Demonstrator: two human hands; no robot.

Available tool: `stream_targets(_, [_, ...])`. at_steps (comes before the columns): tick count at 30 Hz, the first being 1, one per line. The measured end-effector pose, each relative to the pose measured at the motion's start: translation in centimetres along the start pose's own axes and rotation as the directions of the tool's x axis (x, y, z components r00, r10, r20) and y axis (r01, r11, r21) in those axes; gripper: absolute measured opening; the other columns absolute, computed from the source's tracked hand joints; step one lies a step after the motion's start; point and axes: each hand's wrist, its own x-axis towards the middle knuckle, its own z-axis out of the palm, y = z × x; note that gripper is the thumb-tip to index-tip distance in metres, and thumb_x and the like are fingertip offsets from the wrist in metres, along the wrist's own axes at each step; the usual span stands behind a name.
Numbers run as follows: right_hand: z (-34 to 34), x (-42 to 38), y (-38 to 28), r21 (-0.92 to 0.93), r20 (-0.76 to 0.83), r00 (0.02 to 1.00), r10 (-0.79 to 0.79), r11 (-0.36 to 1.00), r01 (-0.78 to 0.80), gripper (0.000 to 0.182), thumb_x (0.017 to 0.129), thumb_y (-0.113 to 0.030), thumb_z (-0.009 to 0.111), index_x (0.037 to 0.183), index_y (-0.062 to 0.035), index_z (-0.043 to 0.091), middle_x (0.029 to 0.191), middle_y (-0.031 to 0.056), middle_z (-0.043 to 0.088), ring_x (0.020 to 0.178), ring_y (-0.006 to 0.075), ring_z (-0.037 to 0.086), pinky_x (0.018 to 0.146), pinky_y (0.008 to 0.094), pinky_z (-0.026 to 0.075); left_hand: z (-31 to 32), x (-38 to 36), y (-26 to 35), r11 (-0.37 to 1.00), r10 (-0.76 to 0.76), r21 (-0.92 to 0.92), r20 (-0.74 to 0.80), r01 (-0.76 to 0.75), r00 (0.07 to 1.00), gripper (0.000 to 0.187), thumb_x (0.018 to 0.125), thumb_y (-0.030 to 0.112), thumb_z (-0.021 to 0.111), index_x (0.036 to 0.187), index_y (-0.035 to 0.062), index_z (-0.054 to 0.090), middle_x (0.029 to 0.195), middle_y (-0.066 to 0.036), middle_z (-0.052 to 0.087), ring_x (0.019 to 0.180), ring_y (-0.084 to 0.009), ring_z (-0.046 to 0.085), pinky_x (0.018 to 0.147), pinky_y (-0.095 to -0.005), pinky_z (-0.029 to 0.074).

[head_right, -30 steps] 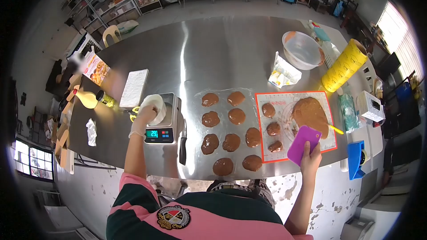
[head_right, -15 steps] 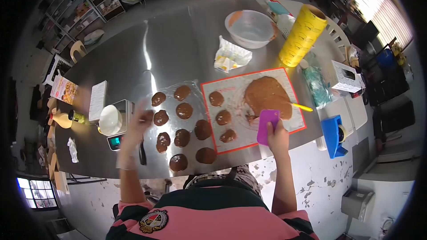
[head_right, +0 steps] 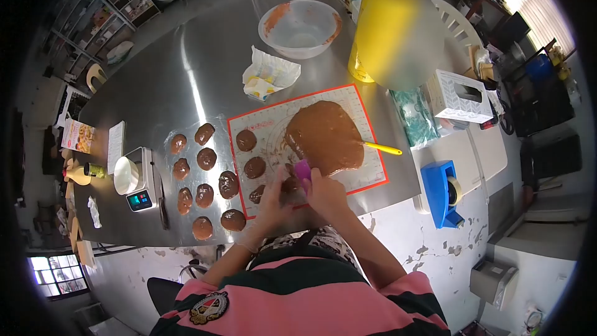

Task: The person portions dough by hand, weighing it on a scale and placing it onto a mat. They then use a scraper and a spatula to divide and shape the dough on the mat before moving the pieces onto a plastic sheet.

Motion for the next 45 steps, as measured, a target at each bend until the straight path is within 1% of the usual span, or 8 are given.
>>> stream_targets(13, [3.4,2.0,-0.1,0.013,0.037,0.981,-0.19,0.982,0.19,0.017,0.082,-0.02,0.05,0.083,-0.0029,0.048,0.058,0.0172,0.057,0.054,0.0349,0.058,0.05,0.0457,0.046,3.6,1.5,-1.1,0.953,-0.095,0.271,-0.15,0.134,0.984,0.089,0.067,0.011,0.063,0.134,-0.0066,0.007,0.086,-0.024,0.057,0.073,-0.0412,0.054,0.064,-0.0463,0.044])
stream_targets(25, [1.9,9.0,1.1,0.024,0.046,0.996,-0.072,0.997,0.071,0.024,0.083,-0.025,0.051,0.087,-0.0013,0.049,0.068,0.0217,0.06,0.064,0.0368,0.06,0.058,0.0475,0.047,1.3,0.7,-0.1,0.983,-0.159,0.058,-0.216,0.175,0.963,0.059,0.066,-0.003,0.058,0.122,-0.0052,0.039,0.078,-0.013,0.058,0.075,-0.0277,0.055,0.069,-0.0381,0.044])
stream_targets(29, [-0.8,9.4,5.1,0.197,0.023,0.998,-0.051,0.979,0.045,0.029,0.083,-0.028,0.052,0.089,-0.0004,0.051,0.073,0.0231,0.06,0.069,0.0391,0.06,0.062,0.0475,0.046,-2.1,-0.4,-0.5,0.357,-0.531,-0.892,0.052,0.278,0.846,0.04,0.071,0.004,0.055,0.11,-0.004,0.05,0.087,-0.008,0.056,0.082,-0.0209,0.054,0.073,-0.0328,0.044])
stream_targets(30, [-1.3,9.4,5.7,0.2,0.001,1.0,0.014,0.98,-0.014,0.029,0.083,-0.029,0.053,0.091,-0.0005,0.051,0.075,0.0231,0.061,0.072,0.0394,0.059,0.064,0.0468,0.046,-3.2,-0.5,-0.4,-0.122,-0.462,-0.984,0.17,0.127,0.871,0.036,0.073,0.006,0.052,0.107,-0.0044,0.051,0.093,-0.009,0.054,0.086,-0.0211,0.054,0.074,-0.0325,0.045])
stream_targets(33, [-1.5,8.7,6.7,0.251,-0.056,0.996,0.07,0.966,-0.054,0.03,0.082,-0.028,0.054,0.095,-0.0011,0.053,0.079,0.0225,0.061,0.075,0.0393,0.059,0.067,0.0456,0.045,-6.1,-0.7,0.7,-0.328,-0.515,-0.943,0.237,0.066,0.824,0.037,0.075,0.012,0.05,0.106,-0.007,0.05,0.092,-0.01,0.053,0.088,-0.0208,0.052,0.079,-0.033,0.044])
stream_targets(39, [-1.3,6.3,4.8,0.418,-0.168,0.985,-0.048,0.901,0.115,0.021,0.083,-0.016,0.054,0.096,-0.0003,0.055,0.08,0.0134,0.062,0.072,0.0228,0.061,0.066,0.0343,0.046,-17.4,-2.9,-0.7,-0.187,-0.609,-0.929,-0.146,-0.32,0.779,0.033,0.079,0.009,0.049,0.106,-0.01,0.049,0.103,-0.017,0.054,0.095,-0.0257,0.053,0.084,-0.0347,0.044])
stream_targets(43, [-1.1,5.1,3.0,0.335,-0.22,0.971,-0.091,0.928,0.163,0.025,0.084,-0.018,0.054,0.101,0.0009,0.054,0.084,0.0165,0.061,0.074,0.0291,0.059,0.071,0.0372,0.044,-29.3,-6.0,-11.2,0.759,-0.372,-0.602,-0.714,-0.248,0.593,0.032,0.082,0.02,0.055,0.106,-0.0017,0.052,0.104,-0.009,0.055,0.093,-0.0159,0.053,0.082,-0.0298,0.041])
stream_targets(45, [-1.5,4.0,-0.2,0.444,-0.21,0.978,-0.012,0.89,0.106,0.027,0.086,-0.02,0.052,0.101,0.0019,0.052,0.086,0.0176,0.061,0.077,0.029,0.059,0.071,0.037,0.045,-35.5,-7.0,-13.6,0.707,-0.524,-0.674,-0.702,-0.212,0.482,0.041,0.085,0.033,0.052,0.109,0.0007,0.052,0.105,-0.012,0.055,0.102,-0.022,0.05,0.092,-0.0363,0.034])
